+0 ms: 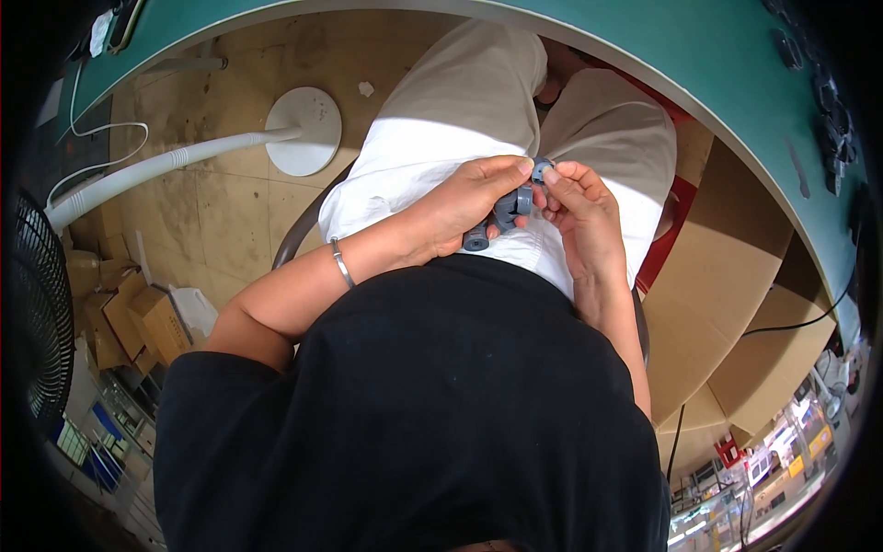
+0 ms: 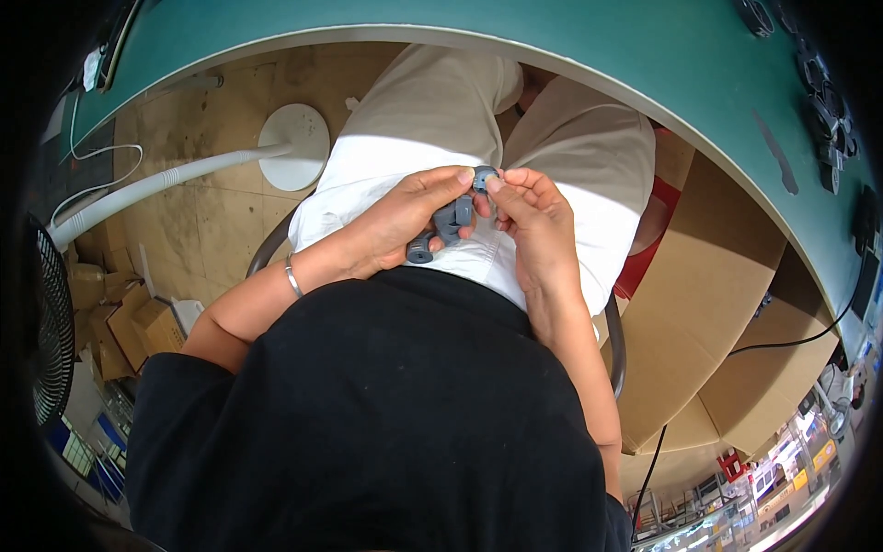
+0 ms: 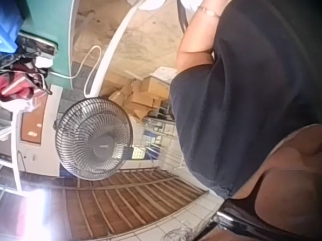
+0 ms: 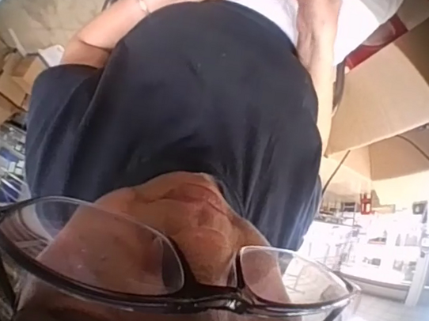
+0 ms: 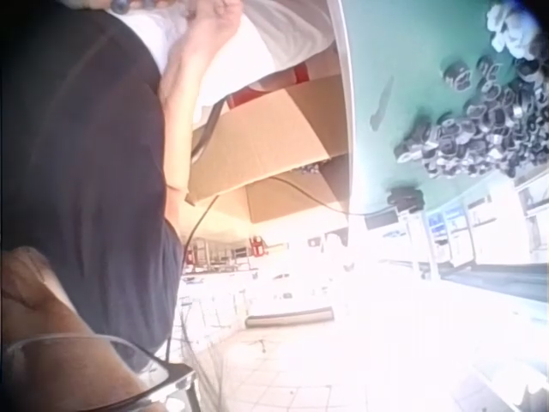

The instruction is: The person picks up plastic components from the workbench and assembles them by fitting the pieces together by hand.

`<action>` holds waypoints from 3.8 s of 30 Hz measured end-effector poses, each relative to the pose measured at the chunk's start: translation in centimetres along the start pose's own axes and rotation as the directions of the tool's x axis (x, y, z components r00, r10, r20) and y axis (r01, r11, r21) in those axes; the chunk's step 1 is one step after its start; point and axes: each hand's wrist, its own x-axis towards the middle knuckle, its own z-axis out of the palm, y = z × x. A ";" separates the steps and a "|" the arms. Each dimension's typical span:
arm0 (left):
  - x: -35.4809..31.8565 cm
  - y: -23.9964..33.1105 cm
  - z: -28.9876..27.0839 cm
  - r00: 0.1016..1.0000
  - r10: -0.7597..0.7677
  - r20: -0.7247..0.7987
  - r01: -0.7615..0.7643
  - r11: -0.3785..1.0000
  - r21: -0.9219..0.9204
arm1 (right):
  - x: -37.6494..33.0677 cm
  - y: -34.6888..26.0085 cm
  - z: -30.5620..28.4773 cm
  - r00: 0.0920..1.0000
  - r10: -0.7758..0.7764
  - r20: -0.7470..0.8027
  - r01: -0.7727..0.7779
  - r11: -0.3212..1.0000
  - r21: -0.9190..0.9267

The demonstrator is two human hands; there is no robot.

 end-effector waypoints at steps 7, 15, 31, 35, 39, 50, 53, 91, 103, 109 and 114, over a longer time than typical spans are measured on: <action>-0.2 -0.1 0.3 0.998 0.063 0.010 -0.064 0.996 0.059 | 0.5 -0.9 -0.1 0.962 0.191 0.193 -0.238 0.936 0.260; -0.3 -0.3 0.9 0.997 0.068 -0.025 -0.064 0.989 0.130 | 0.3 -0.2 -0.3 0.983 0.154 0.104 -0.172 0.966 0.194; 0.1 -0.3 0.4 0.998 0.032 -0.048 -0.030 0.998 0.051 | 0.0 -0.7 -1.3 0.986 0.038 0.163 -0.006 0.981 -0.193; 0.0 -0.4 0.3 1.000 -0.005 -0.031 0.007 0.997 0.082 | -0.6 -1.3 -0.9 0.984 -0.048 0.171 0.105 0.934 -0.341; 0.0 -0.7 0.3 0.997 -0.057 -0.044 0.064 0.983 0.171 | -0.5 -1.3 -1.7 0.965 -0.039 0.260 0.158 0.877 -0.453; 0.8 -0.8 -0.1 0.988 -0.154 0.002 0.154 0.988 -0.006 | -0.4 -1.7 -2.3 0.937 0.007 0.348 0.157 0.884 -0.441; 0.9 -0.6 0.0 0.984 -0.176 0.011 0.176 0.984 -0.006 | -0.4 -0.9 -2.4 0.936 -0.029 0.351 0.187 0.885 -0.426; 1.2 -0.8 -1.1 0.987 -0.052 0.151 0.072 0.989 -0.129 | -9.2 -15.7 -11.0 0.080 -0.987 -0.138 0.369 0.158 -0.916; 0.6 -0.5 -0.7 0.993 -0.047 0.112 0.058 0.993 -0.101 | -1.9 -19.9 9.2 0.183 -0.792 0.582 0.581 -0.390 -0.714; 0.8 -0.7 -1.2 0.993 -0.047 0.111 0.058 0.993 -0.101 | -1.2 -19.4 10.2 0.140 -0.799 0.585 0.528 -0.440 -0.726; 0.8 -0.4 -1.5 0.985 -0.052 0.167 0.091 0.968 -0.232 | -2.6 -19.1 11.5 0.292 -0.829 0.477 0.557 -0.258 -0.789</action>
